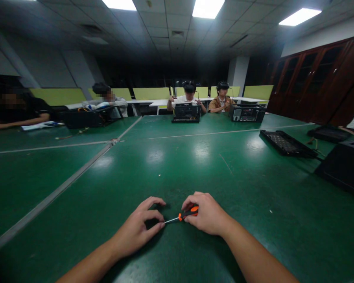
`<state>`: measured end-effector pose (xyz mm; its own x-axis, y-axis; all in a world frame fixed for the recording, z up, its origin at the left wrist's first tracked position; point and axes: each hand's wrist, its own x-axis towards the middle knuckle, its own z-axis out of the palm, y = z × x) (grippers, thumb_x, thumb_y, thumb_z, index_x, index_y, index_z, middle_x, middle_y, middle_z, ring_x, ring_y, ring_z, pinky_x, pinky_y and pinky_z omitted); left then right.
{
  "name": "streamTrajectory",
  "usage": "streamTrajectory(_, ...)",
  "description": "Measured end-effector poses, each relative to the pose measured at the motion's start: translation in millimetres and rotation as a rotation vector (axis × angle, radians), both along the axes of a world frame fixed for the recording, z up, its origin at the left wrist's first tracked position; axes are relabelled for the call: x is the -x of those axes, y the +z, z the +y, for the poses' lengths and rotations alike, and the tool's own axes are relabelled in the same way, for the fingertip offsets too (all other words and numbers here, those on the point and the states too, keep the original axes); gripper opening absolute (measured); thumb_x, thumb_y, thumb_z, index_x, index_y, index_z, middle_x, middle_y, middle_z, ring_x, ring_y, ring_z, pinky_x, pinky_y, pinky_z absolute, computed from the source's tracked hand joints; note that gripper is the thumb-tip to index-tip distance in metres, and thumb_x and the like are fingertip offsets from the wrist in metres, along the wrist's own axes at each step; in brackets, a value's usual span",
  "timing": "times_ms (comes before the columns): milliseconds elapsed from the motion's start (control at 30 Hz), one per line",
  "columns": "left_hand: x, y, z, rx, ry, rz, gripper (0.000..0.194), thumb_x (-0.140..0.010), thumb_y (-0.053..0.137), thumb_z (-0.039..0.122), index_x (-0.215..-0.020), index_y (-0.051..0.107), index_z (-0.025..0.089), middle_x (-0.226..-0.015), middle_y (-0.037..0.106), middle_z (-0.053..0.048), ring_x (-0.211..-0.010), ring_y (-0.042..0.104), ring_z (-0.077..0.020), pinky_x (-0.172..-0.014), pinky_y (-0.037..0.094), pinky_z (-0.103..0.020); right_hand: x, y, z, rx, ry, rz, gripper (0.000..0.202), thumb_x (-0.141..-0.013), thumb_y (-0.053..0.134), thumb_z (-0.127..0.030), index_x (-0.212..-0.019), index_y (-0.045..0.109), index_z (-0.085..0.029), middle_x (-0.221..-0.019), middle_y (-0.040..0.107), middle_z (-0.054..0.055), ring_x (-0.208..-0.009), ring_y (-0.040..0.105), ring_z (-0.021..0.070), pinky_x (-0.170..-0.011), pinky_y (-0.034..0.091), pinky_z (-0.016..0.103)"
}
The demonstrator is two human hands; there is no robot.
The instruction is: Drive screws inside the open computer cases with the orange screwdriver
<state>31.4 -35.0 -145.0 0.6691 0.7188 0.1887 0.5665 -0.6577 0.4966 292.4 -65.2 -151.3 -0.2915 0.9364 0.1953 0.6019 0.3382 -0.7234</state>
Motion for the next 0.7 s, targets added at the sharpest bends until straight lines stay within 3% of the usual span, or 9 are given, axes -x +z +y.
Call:
streamTrajectory(133,-0.1,1.7,-2.3,-0.022,0.001,-0.018,0.011,-0.084,0.062,0.021,-0.083,0.072,0.025,-0.123,0.058,-0.006,-0.120,0.053,-0.0261,-0.110,0.037,-0.050,-0.5,-2.3,0.5,0.049,0.024,0.000,0.027,-0.066,0.078,-0.008,-0.089,0.072,-0.022,-0.084,0.069,-0.001,-0.078,0.065,0.0150,-0.075,0.048,0.027)
streamTrajectory(700,-0.7,2.9,-2.0,0.019,-0.014,-0.030,0.009,-0.083,0.064,0.020,-0.081,0.072,0.023,-0.122,0.060,-0.007,-0.118,0.055,-0.0269,-0.106,0.041,-0.046,1.8,5.8,-3.5,-0.030,0.007,0.044,0.021,-0.070,0.076,-0.012,-0.088,0.073,-0.023,-0.087,0.068,0.000,-0.080,0.064,0.0158,-0.077,0.049,0.029)
